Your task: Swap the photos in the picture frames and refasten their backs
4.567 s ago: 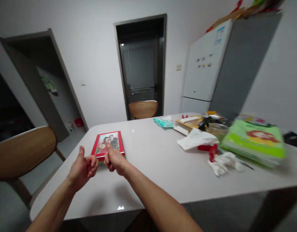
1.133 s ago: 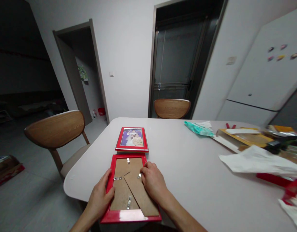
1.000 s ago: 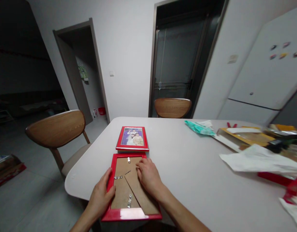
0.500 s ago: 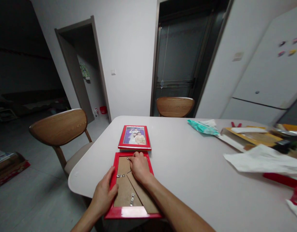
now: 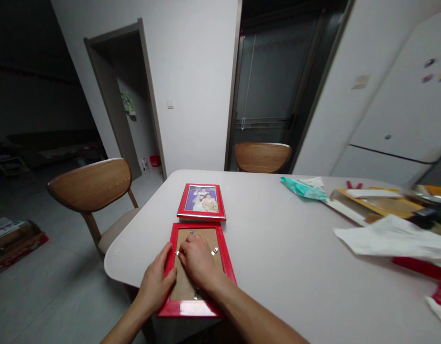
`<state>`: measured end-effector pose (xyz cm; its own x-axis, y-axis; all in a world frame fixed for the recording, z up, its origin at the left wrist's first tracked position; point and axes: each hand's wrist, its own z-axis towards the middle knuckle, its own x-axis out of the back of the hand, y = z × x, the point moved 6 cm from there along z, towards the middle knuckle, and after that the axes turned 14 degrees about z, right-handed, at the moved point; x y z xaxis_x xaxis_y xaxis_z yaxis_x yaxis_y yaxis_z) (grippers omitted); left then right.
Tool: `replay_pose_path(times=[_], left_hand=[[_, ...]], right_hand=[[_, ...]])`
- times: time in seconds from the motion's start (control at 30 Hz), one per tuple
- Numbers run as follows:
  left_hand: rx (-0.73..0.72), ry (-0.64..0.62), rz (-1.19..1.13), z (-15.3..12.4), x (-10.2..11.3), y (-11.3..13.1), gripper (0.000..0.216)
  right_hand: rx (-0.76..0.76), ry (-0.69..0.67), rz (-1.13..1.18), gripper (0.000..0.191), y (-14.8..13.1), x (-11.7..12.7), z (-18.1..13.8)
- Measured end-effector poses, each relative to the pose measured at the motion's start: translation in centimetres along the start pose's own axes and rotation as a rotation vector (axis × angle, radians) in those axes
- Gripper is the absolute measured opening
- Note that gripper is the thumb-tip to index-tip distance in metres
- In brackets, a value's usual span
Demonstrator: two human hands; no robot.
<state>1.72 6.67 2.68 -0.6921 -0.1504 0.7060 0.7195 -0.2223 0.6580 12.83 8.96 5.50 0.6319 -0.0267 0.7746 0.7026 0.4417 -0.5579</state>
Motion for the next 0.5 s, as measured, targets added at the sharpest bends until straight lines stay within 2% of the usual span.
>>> replay_pose_path(times=[0.13, 0.23, 0.3, 0.43, 0.5], left_hand=[[-0.020, -0.002, 0.020, 0.0, -0.1, 0.1, 0.051], [-0.026, -0.004, 0.029, 0.0, 0.0, 0.1, 0.051], [-0.025, -0.003, 0.028, -0.1, 0.0, 0.1, 0.052], [-0.021, 0.001, 0.022, -0.2, 0.1, 0.1, 0.054], [-0.018, -0.001, 0.027, -0.3, 0.1, 0.2, 0.053]], right_hand=[[-0.031, 0.013, 0.022, 0.015, 0.0, 0.1, 0.2], [0.005, -0.024, 0.062, 0.015, -0.1, 0.9, -0.5], [0.037, -0.074, 0.138, 0.016, -0.1, 2.0, -1.6], [0.065, -0.278, 0.264, 0.020, 0.1, 3.5, -4.6], [0.071, -0.316, 0.268, 0.025, 0.1, 3.8, -5.7]])
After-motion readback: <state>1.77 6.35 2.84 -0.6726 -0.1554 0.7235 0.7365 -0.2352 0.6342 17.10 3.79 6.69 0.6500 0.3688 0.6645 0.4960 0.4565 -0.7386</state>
